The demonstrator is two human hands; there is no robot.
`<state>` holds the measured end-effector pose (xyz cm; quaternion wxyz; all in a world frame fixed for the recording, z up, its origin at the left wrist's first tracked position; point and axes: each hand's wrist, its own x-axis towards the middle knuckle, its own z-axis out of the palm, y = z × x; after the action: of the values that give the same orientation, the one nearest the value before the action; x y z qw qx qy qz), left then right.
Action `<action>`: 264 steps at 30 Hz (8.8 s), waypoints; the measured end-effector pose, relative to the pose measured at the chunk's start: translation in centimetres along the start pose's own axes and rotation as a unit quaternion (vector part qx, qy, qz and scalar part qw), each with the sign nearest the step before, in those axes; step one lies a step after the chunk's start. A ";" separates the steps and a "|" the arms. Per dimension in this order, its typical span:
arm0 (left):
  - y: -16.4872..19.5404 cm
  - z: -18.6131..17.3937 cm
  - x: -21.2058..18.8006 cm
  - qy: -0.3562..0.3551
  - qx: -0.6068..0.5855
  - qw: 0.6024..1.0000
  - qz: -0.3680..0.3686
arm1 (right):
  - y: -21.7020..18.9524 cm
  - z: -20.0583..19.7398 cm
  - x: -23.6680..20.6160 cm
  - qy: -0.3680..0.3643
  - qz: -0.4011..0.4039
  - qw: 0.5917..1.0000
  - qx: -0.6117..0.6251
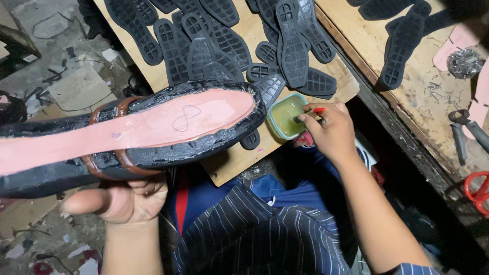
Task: The person sits on the floor of a shoe workshop holding a black shoe with a pink insole and uses a brush to apply yellow glue from a small container onto the sole edge and upper rim of the shoe, rotating the shoe to coat different sections.
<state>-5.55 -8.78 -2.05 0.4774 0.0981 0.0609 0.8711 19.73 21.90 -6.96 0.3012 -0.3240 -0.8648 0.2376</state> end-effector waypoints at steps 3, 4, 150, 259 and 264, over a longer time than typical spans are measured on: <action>-0.4 -0.8 -0.3 0.029 0.089 0.995 -0.020 | 0.0 1.2 0.6 -0.010 -0.019 0.999 -0.046; -0.5 -0.7 -0.2 0.041 0.126 0.991 -0.012 | -0.2 1.3 0.7 -0.014 -0.029 0.998 -0.062; -10.3 1.9 1.0 -0.041 0.449 0.867 -0.213 | -14.0 -7.0 -5.5 -0.005 -0.136 0.944 0.300; -10.0 3.6 2.0 -0.028 0.442 0.871 -0.211 | -13.1 -7.3 -3.8 -0.079 -0.121 0.928 0.344; -9.8 2.2 1.4 0.030 0.393 0.886 -0.246 | -11.9 -7.2 -3.9 -0.101 -0.092 0.930 0.341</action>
<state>2.30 -2.28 -1.73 0.5963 0.2333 0.4347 0.6333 22.00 12.68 3.95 0.3251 -0.0953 -0.7838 0.5205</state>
